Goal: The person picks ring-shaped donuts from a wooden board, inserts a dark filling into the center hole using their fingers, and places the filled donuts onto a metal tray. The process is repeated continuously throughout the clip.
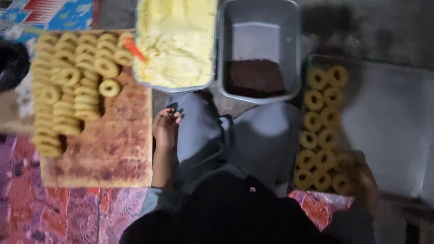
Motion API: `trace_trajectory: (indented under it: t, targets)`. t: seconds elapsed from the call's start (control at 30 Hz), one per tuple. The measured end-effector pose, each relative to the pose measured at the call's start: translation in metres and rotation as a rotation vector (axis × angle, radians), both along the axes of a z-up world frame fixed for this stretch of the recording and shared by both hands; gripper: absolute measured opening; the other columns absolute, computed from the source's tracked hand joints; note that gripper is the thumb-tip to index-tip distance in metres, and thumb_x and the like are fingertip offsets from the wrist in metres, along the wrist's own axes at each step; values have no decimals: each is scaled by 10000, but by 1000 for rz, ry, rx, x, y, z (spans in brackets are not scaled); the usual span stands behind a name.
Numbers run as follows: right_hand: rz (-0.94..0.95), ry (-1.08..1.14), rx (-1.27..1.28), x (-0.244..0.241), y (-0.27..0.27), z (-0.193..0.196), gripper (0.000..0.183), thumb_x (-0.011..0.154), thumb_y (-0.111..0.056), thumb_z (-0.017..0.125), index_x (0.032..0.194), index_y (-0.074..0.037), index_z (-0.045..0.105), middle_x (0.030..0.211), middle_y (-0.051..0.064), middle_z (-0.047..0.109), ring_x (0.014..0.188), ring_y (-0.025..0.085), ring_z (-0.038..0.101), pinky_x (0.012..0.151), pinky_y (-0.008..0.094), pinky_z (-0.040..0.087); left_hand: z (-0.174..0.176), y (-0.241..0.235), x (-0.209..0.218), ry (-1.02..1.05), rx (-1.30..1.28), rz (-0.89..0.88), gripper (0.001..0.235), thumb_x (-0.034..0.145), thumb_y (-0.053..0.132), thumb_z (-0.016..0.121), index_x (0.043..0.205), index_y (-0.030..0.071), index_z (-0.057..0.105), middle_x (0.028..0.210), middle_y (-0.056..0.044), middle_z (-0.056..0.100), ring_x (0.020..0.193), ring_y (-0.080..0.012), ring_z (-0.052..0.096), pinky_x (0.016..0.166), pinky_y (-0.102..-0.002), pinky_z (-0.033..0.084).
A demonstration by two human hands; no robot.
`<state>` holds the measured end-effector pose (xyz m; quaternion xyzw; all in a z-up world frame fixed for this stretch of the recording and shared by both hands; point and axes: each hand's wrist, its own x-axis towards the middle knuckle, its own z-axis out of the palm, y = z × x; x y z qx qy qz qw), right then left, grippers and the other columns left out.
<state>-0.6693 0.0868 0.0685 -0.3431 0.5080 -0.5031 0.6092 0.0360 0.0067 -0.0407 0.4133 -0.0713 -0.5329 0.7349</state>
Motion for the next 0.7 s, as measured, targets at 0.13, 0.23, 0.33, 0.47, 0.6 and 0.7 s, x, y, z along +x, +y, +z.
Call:
trace_trajectory:
  t: [0.13,0.23,0.33,0.47,0.6,0.7]
  targets:
    - [-314,651,53,36,-29,-33,572,972,-277,596,1508,-83,561,1341,134,640,1120,268,628,946,393,518,-54,26,87,-211,308,256,142,1006,158,575,1069,53,646,920,-73,662,810,-173,653,707,-298,552]
    - [-627,1140,84,88,-40,-53,502,973,-217,586,1447,-51,583,1311,166,620,1106,317,606,951,435,501,-77,38,151,-455,359,394,233,994,164,633,1172,32,556,949,-45,597,772,-154,568,639,-304,460]
    - [-448,1222,-211,170,-56,-71,447,942,-155,600,1369,-22,599,1286,201,597,1132,377,577,987,485,477,-76,16,202,-955,685,581,601,895,194,786,1339,2,430,1114,-201,592,924,-309,592,788,-436,505]
    - [-189,1517,-544,256,-78,-60,374,901,-73,620,1265,17,620,1253,248,566,1168,457,539,1035,551,445,-61,-18,234,-1509,540,618,888,883,284,855,1501,-5,286,1380,-374,404,1240,-485,503,1055,-543,431]
    - [-52,1664,-475,291,-99,-36,389,842,-84,648,1219,10,629,1264,270,549,1187,488,520,1036,576,428,-57,-12,242,-1480,902,565,671,925,334,881,1367,28,479,1260,-352,453,1129,-496,512,971,-539,427]
    - [-59,1649,-402,297,-105,-26,396,844,-108,646,1231,-26,637,1278,258,558,1201,477,513,1029,572,423,-70,8,236,-1069,945,653,435,1050,306,763,1288,11,550,1183,-210,607,1040,-344,588,929,-452,462]
